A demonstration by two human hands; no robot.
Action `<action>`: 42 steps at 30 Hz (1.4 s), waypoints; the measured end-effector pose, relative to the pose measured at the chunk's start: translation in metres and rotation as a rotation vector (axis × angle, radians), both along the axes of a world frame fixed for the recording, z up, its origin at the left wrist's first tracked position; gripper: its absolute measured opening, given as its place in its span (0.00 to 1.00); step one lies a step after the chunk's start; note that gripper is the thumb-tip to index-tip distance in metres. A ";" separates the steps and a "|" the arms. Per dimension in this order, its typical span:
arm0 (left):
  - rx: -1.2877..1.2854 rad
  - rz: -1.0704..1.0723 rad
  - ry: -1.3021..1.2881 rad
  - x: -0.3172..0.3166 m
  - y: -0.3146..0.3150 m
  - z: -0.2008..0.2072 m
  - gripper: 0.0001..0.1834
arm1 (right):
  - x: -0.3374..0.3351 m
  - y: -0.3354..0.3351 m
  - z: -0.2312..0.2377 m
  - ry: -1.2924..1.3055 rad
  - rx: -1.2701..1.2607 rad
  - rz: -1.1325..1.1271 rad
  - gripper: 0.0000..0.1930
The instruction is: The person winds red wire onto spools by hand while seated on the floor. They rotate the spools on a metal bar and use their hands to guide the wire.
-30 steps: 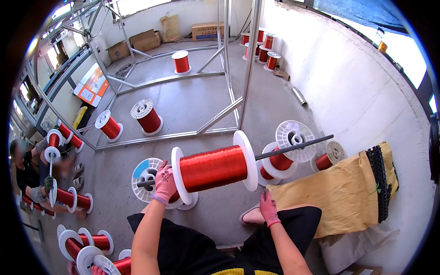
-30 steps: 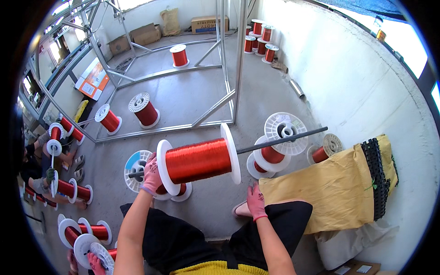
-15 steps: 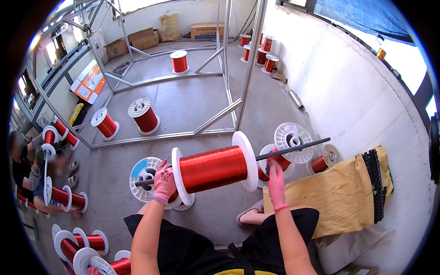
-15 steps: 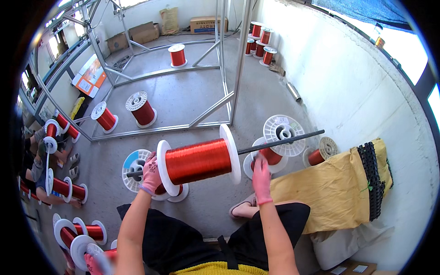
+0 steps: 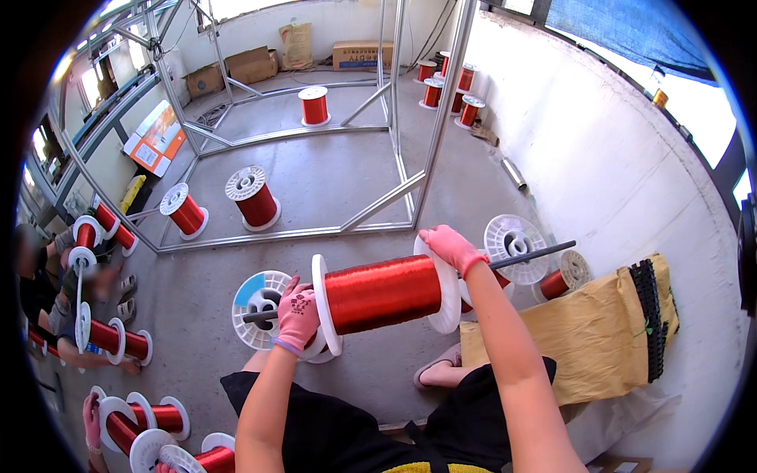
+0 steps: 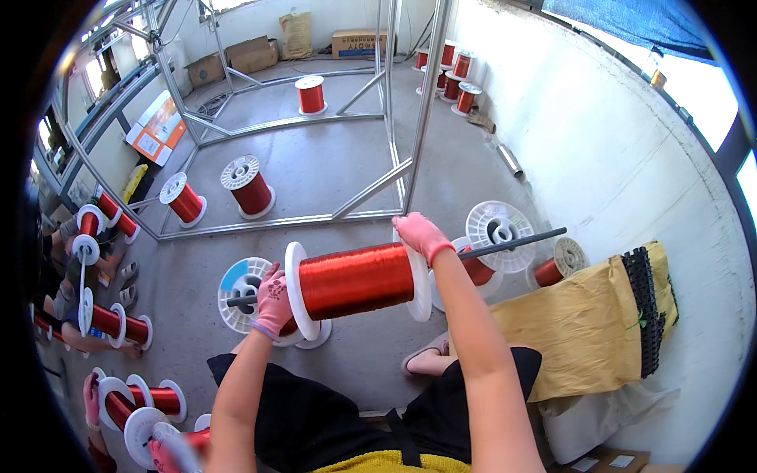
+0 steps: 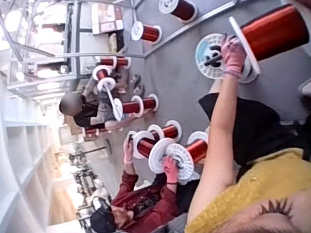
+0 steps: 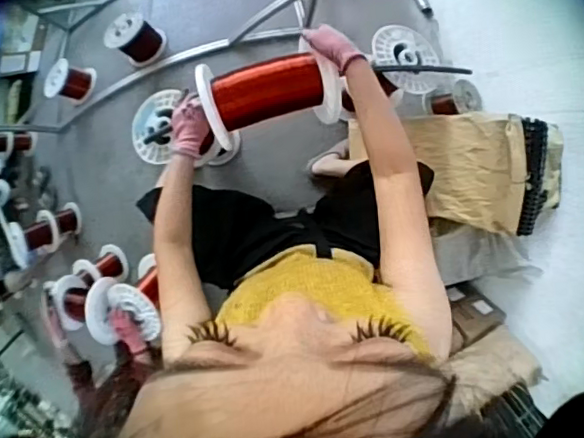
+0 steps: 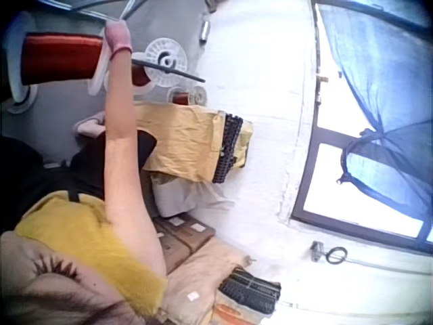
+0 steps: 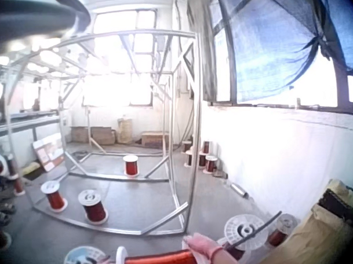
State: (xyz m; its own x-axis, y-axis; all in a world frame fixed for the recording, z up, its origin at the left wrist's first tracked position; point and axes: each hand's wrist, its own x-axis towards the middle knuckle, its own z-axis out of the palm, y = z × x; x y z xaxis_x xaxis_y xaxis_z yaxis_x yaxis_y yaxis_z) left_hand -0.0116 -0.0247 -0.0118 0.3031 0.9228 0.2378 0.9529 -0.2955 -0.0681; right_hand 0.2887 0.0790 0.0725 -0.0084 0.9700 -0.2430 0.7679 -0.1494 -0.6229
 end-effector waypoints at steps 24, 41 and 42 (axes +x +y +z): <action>-0.194 0.062 -0.978 -0.025 0.016 -0.064 0.15 | 0.076 -0.211 -0.235 0.003 0.068 -0.100 0.17; -0.237 0.059 -0.900 -0.036 0.016 -0.074 0.18 | 0.066 -0.197 -0.212 0.327 -0.014 -0.244 0.22; -0.206 0.041 -0.738 -0.036 0.016 -0.073 0.17 | 0.067 -0.197 -0.214 0.329 -0.014 -0.247 0.22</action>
State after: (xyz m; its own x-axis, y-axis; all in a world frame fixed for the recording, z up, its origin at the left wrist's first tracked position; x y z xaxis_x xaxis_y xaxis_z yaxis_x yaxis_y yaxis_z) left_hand -0.0474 -0.0086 -0.0852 0.0972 0.9775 0.1870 0.7404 -0.1965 0.6428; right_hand 0.3553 -0.1181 -0.1418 0.1448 0.9492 -0.2795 0.4680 -0.3145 -0.8259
